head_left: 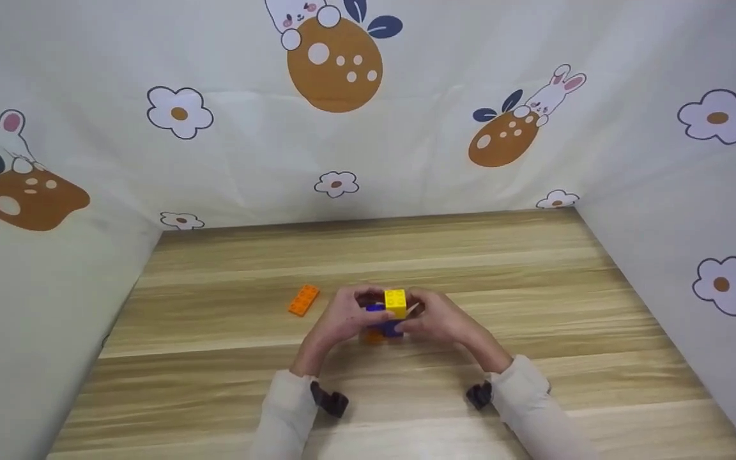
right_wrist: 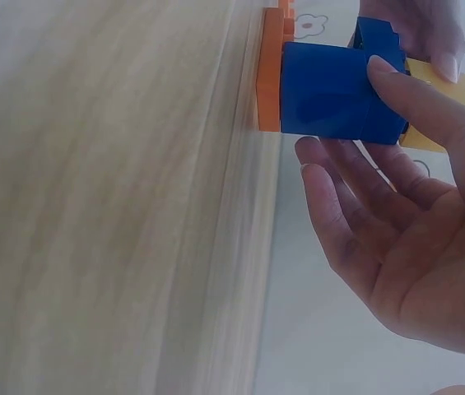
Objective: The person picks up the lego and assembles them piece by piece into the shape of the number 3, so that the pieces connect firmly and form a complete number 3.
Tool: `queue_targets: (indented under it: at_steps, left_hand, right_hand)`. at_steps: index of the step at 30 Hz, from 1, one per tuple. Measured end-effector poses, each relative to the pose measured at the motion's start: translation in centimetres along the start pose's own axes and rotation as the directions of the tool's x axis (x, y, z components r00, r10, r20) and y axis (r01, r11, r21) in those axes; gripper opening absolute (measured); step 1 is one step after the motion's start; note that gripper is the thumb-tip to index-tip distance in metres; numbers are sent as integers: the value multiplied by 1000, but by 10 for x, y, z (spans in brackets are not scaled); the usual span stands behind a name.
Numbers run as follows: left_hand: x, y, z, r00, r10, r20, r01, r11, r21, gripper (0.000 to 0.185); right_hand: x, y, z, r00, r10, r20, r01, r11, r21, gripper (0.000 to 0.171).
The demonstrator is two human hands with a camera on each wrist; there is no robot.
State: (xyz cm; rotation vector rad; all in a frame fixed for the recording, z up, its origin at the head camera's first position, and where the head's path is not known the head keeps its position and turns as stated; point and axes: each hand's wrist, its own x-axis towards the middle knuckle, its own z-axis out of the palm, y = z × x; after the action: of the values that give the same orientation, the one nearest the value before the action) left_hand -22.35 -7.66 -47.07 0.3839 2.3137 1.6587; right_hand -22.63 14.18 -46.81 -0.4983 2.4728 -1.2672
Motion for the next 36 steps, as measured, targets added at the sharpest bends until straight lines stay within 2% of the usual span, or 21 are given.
queue_targets:
  at_steps: [7, 15, 22, 30, 36]
  left_hand:
    - [1, 3, 2, 1000, 3, -12, -2, 1000, 29, 43]
    - [3, 2, 2, 999, 43, 4, -43, 998, 37, 37]
    - [4, -4, 0, 999, 33, -10, -33, 999, 27, 39]
    - [1, -1, -1, 1000, 1, -17, 0, 998, 61, 39]
    - [1, -2, -1, 999, 37, -13, -36, 998, 54, 37]
  right_hand:
    - [0, 1, -2, 1000, -12, 1, 12, 1000, -7, 37]
    - [0, 1, -3, 1000, -9, 4, 9, 1000, -13, 36]
    - [1, 2, -1, 1000, -2, 12, 2, 1000, 20, 37]
    - [0, 2, -1, 1000, -22, 11, 22, 999, 33, 34]
    - [1, 2, -1, 999, -52, 13, 52, 998, 30, 35]
